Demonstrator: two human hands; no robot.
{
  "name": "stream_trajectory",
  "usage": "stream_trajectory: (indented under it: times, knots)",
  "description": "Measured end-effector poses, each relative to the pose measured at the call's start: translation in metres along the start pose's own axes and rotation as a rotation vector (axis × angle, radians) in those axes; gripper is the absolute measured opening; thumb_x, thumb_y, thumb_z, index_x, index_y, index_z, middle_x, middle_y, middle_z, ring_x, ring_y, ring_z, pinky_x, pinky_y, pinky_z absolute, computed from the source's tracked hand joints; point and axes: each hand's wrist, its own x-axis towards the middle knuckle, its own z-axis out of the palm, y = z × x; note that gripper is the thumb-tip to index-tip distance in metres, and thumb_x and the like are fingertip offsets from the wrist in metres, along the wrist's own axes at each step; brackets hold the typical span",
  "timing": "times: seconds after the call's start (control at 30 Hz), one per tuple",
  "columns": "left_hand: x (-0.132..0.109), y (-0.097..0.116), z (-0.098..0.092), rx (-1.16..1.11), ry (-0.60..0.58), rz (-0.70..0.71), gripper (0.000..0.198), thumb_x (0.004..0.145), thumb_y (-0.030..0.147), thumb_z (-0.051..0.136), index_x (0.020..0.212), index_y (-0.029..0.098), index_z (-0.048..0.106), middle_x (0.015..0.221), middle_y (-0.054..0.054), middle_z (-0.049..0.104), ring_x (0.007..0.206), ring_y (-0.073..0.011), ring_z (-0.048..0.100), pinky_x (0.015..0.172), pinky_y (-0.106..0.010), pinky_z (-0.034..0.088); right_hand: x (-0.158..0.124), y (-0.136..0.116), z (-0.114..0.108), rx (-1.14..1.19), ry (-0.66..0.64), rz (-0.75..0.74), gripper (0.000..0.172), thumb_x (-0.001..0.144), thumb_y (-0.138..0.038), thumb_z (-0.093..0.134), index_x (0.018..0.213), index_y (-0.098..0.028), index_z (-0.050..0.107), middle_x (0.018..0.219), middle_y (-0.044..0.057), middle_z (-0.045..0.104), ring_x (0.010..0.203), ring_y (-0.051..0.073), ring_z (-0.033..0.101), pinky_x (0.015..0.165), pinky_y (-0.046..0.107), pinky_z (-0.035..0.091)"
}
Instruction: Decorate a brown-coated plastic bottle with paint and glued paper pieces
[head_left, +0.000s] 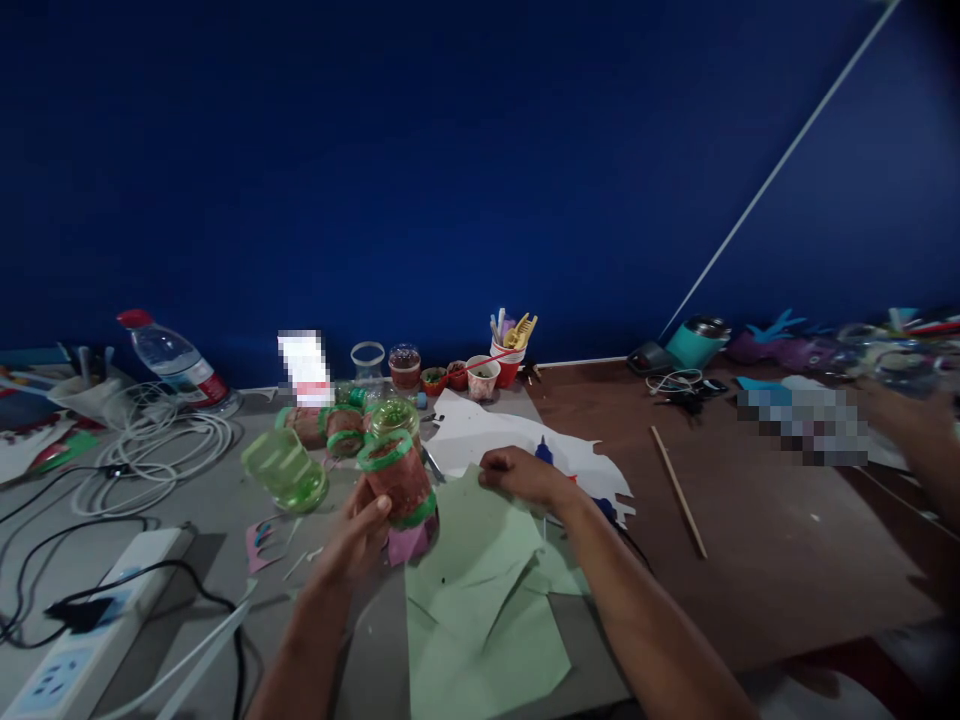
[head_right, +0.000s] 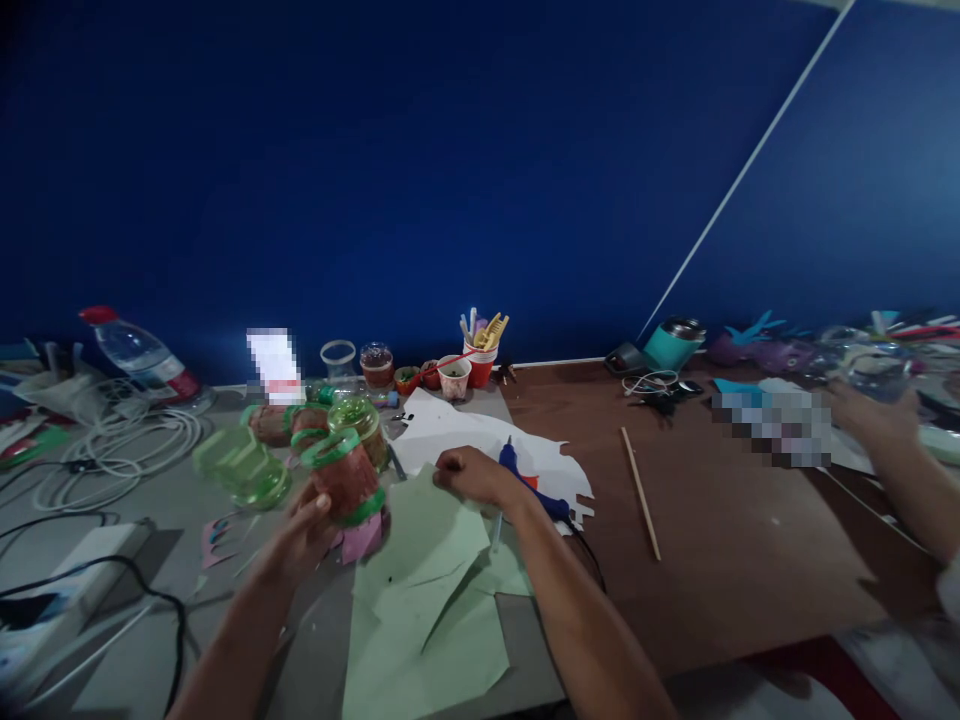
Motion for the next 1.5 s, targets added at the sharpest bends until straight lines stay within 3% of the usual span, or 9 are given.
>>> stream_trajectory:
  times: [0.2, 0.37, 0.63, 0.77, 0.87, 0.97, 1.03, 1.17, 1.5]
  knots:
    - [0.0, -0.003, 0.003, 0.062, 0.046, -0.009, 0.041, 0.055, 0.032, 0.084, 0.093, 0.021, 0.072, 0.099, -0.006, 0.074, 0.098, -0.0263, 0.066, 0.083, -0.032, 0.052, 0.002, 0.004, -0.005, 0.086, 0.218, -0.102, 0.025, 0.076, -0.039, 0.051, 0.062, -0.019, 0.045, 0.056, -0.006, 0.037, 0.054, 0.01, 0.033, 0.052, 0.022, 0.028]
    - [0.004, -0.002, -0.006, -0.018, 0.039, 0.035, 0.042, 0.062, 0.036, 0.08, 0.101, 0.023, 0.07, 0.106, -0.006, 0.073, 0.1, -0.0269, 0.066, 0.083, -0.036, 0.052, 0.002, 0.012, -0.014, 0.089, 0.259, -0.153, 0.027, 0.074, -0.042, 0.053, 0.062, -0.019, 0.047, 0.056, -0.005, 0.04, 0.054, 0.011, 0.035, 0.052, 0.023, 0.029]
    - [0.014, 0.007, -0.017, -0.115, 0.154, 0.264, 0.042, 0.069, 0.038, 0.074, 0.109, 0.026, 0.067, 0.114, -0.004, 0.071, 0.104, -0.0243, 0.064, 0.081, -0.034, 0.052, 0.004, 0.022, -0.029, -0.013, 0.718, -0.115, 0.026, 0.074, -0.04, 0.05, 0.059, -0.02, 0.048, 0.052, -0.004, 0.04, 0.052, 0.013, 0.037, 0.051, 0.024, 0.028]
    - [0.014, 0.012, -0.017, -0.131, 0.156, 0.303, 0.045, 0.069, 0.038, 0.074, 0.112, 0.026, 0.066, 0.119, -0.005, 0.068, 0.112, -0.0242, 0.059, 0.088, -0.034, 0.05, 0.006, 0.028, -0.031, -0.075, 0.811, -0.05, 0.024, 0.078, -0.037, 0.047, 0.064, -0.019, 0.054, 0.053, -0.002, 0.047, 0.053, 0.015, 0.044, 0.054, 0.026, 0.033]
    - [0.013, 0.015, -0.016, -0.121, 0.139, 0.331, 0.044, 0.071, 0.038, 0.073, 0.112, 0.025, 0.065, 0.119, -0.005, 0.068, 0.114, -0.0241, 0.058, 0.092, -0.035, 0.048, 0.007, 0.028, -0.025, -0.272, 0.919, 0.008, 0.021, 0.079, -0.032, 0.05, 0.085, -0.017, 0.063, 0.072, 0.006, 0.061, 0.071, 0.023, 0.055, 0.07, 0.034, 0.041]
    - [0.013, 0.015, -0.016, -0.093, 0.13, 0.334, 0.042, 0.072, 0.037, 0.072, 0.111, 0.025, 0.065, 0.117, -0.005, 0.069, 0.111, -0.0235, 0.059, 0.089, -0.034, 0.048, 0.009, 0.025, -0.014, -0.428, 1.1, -0.061, 0.034, 0.078, -0.031, 0.055, 0.108, -0.016, 0.06, 0.102, 0.015, 0.062, 0.098, 0.032, 0.053, 0.088, 0.047, 0.038]
    - [0.012, 0.014, -0.015, -0.073, 0.149, 0.319, 0.04, 0.069, 0.036, 0.074, 0.107, 0.024, 0.067, 0.112, -0.005, 0.071, 0.106, -0.0224, 0.061, 0.086, -0.032, 0.049, 0.011, 0.021, -0.006, -0.41, 1.094, -0.174, 0.033, 0.081, -0.03, 0.053, 0.109, -0.015, 0.059, 0.104, 0.016, 0.062, 0.101, 0.031, 0.053, 0.09, 0.048, 0.039]
    - [0.009, 0.01, -0.013, -0.001, 0.189, 0.221, 0.036, 0.06, 0.033, 0.08, 0.093, 0.023, 0.07, 0.095, -0.002, 0.073, 0.094, -0.0209, 0.065, 0.079, -0.029, 0.05, 0.011, 0.011, 0.012, -0.308, 0.911, -0.365, 0.024, 0.083, -0.026, 0.051, 0.103, -0.017, 0.061, 0.094, 0.011, 0.065, 0.09, 0.027, 0.058, 0.085, 0.042, 0.044]
    - [0.007, -0.003, -0.007, 0.185, 0.083, 0.103, 0.039, 0.062, 0.029, 0.079, 0.098, 0.024, 0.068, 0.102, -0.005, 0.072, 0.094, -0.0234, 0.066, 0.081, -0.034, 0.052, 0.005, -0.002, 0.028, -0.236, 0.798, -0.423, 0.015, 0.082, -0.019, 0.053, 0.09, -0.019, 0.065, 0.087, 0.008, 0.069, 0.087, 0.024, 0.061, 0.081, 0.037, 0.047]
